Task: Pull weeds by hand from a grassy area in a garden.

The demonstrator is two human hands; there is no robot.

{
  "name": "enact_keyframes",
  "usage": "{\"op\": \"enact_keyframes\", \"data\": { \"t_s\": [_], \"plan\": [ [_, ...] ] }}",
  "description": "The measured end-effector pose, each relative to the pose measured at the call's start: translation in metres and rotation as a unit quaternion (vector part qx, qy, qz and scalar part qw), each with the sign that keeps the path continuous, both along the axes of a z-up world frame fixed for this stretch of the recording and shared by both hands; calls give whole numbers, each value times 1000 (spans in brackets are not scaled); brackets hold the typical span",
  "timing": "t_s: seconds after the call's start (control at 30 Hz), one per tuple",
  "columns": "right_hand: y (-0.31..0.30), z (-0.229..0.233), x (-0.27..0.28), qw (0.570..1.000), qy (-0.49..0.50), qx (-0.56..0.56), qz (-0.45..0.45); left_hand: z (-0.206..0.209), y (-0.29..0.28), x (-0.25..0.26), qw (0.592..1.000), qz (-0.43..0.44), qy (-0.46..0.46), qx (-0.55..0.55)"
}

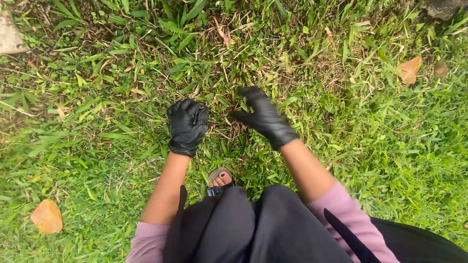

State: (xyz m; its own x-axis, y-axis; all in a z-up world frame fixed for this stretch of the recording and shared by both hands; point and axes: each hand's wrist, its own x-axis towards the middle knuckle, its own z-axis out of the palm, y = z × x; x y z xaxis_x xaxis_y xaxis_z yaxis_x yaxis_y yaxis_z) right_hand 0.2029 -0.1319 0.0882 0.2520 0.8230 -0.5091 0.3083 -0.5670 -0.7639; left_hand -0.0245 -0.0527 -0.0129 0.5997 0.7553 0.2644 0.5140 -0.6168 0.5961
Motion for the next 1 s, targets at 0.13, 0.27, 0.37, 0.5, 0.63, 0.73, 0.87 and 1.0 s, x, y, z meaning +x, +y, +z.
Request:
{"op": "enact_keyframes", "data": {
  "t_s": [0.13, 0.27, 0.37, 0.5, 0.63, 0.73, 0.87, 1.0],
  "plan": [
    [15, -143, -48, 975, -10, 212, 73, 9, 4, 4, 999, -4, 12, -40],
    [9, -242, -59, 915, 348, 123, -162, 12, 6, -5, 999, -38, 19, 28],
    [1, -267, -56, 777, 518, 132, -332, 9, 7, -11, 1000, -7, 14, -4],
    [-13, -241, -63, 921, 231, 233, -209, -1, 4, -19, 999, 3, 49, -9],
    [-42, -141, -50, 959, 177, 87, -204, -12, 11, -17, 998, 11, 61, -8],
    [-80, -143, -2, 943, -32, 291, -160, -19, 7, -15, 997, -6, 74, -29],
    [-50, -45, 86, 950, 32, 160, -266, -10, 7, 5, 996, -41, 80, -12],
    [-74, -12, 140, 939, -268, 153, -154, 6, -3, 19, 994, -46, 96, -9]
  ]
}}
